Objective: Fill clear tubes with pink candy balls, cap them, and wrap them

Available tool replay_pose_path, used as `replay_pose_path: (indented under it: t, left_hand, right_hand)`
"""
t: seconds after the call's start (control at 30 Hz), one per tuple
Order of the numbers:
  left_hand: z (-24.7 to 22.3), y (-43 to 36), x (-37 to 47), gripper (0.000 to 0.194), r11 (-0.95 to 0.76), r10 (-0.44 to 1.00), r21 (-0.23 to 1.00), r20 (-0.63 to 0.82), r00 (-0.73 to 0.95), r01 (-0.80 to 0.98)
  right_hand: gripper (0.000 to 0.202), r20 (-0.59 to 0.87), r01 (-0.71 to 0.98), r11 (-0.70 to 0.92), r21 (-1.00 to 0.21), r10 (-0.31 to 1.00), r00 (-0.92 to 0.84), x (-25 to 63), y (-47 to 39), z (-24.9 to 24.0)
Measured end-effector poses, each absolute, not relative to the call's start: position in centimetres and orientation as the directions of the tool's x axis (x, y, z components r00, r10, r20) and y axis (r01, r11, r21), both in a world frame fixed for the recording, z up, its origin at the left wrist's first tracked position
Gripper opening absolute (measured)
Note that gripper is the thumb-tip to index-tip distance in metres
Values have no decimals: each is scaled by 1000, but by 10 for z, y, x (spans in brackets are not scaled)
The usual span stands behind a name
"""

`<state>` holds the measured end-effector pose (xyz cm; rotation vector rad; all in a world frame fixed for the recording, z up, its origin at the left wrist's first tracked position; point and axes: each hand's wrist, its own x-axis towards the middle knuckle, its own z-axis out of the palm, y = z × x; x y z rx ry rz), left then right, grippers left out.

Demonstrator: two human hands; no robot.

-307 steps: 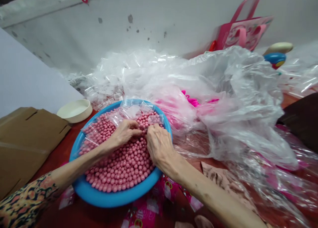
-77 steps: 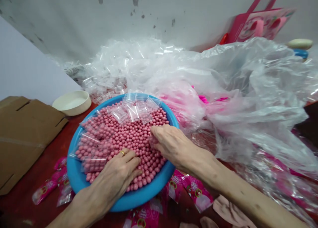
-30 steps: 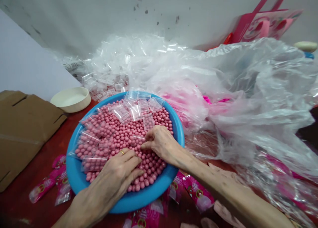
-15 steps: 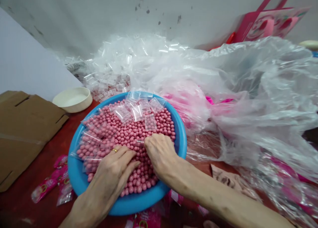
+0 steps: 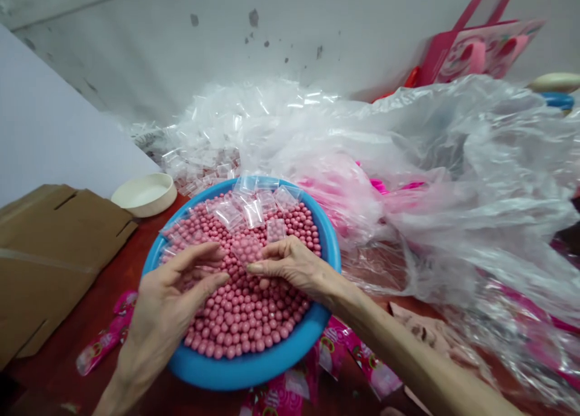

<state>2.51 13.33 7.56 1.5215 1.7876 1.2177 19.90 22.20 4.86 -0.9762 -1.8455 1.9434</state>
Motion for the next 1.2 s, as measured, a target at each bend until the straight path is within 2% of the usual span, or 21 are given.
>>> replay_pose_path:
  t: [0.07, 0.17, 0.27, 0.4, 0.57, 0.67, 0.73, 0.8, 0.9, 1.1, 1.2]
  left_hand:
    - [77, 137, 32, 32, -1, 976, 900, 96, -196, 436]
    - [79, 141, 40, 30, -40, 983, 880, 120, -141, 474]
    - [82, 143, 42, 28, -27, 988, 875, 97, -120, 483]
    - [86, 146, 40, 29, 28, 993, 914, 22, -118, 404]
    - [91, 149, 36, 29, 76, 992, 939, -38, -118, 337]
    - [95, 153, 28, 27, 79, 988, 934, -26, -153, 349]
    - [96, 157, 23, 23, 45, 983, 916, 31, -183, 398]
    - [96, 164, 18, 16, -10, 976, 845, 124, -178, 534]
    - [92, 174, 13, 10, -47, 969, 660, 212, -127, 750]
    - [87, 178, -6, 13, -55, 972, 433, 228, -50, 900]
    - [86, 171, -14, 19, -115, 963, 252, 267, 45, 961]
  right_hand:
    - [36, -271, 185, -202, -962, 602, -751, 198, 217, 50]
    - [36, -259, 127, -258, -958, 583, -770, 199, 211, 48]
    - [36, -247, 99, -274, -957, 584, -773, 201, 207, 46]
    - [38, -243, 111, -255, -960, 576, -780, 205, 206, 46]
    - [37, -199, 182, -93, -979, 632, -749, 208, 205, 53]
    - [38, -81, 275, 100, -956, 813, -577, 216, 212, 57]
    - [35, 35, 399, 215, -891, 910, -413, 221, 221, 58]
    - [30, 126, 539, 285, -792, 942, -312, 222, 230, 57]
    - [24, 174, 677, 361, -641, 928, -330, 214, 237, 50]
    - [9, 190, 730, 527, -435, 846, -498, 204, 234, 40]
    - [8, 171, 728, 591, -348, 803, -571, 214, 232, 51]
